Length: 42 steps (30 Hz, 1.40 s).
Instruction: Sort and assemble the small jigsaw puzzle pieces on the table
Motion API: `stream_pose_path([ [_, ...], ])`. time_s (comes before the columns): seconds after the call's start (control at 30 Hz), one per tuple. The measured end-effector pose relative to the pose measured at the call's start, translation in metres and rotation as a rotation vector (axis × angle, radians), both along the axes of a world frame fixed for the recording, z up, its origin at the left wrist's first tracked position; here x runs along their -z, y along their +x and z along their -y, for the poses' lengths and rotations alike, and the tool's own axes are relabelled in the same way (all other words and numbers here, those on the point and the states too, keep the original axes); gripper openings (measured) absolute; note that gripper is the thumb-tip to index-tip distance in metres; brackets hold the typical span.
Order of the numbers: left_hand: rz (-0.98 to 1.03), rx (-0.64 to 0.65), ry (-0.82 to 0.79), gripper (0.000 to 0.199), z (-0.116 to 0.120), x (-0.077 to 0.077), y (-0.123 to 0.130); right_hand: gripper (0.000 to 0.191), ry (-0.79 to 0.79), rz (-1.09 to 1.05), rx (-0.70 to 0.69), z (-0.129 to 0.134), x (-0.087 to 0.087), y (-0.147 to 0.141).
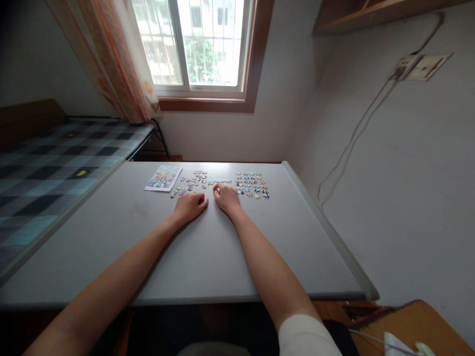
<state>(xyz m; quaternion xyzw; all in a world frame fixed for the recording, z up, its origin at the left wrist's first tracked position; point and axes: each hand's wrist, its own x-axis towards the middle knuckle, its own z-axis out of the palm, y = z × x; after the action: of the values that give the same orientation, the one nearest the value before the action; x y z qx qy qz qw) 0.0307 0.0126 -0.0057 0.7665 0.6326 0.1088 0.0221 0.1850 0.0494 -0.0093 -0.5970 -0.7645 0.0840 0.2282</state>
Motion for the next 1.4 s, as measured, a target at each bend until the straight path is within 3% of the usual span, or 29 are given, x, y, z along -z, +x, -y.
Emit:
stream_pose_path([
  [1.4, 0.002, 0.011, 0.023, 0.035, -0.0001, 0.0013, -0.0007, 0.021, 0.022, -0.017, -0.009, -0.0022, 0.0040, 0.0006],
])
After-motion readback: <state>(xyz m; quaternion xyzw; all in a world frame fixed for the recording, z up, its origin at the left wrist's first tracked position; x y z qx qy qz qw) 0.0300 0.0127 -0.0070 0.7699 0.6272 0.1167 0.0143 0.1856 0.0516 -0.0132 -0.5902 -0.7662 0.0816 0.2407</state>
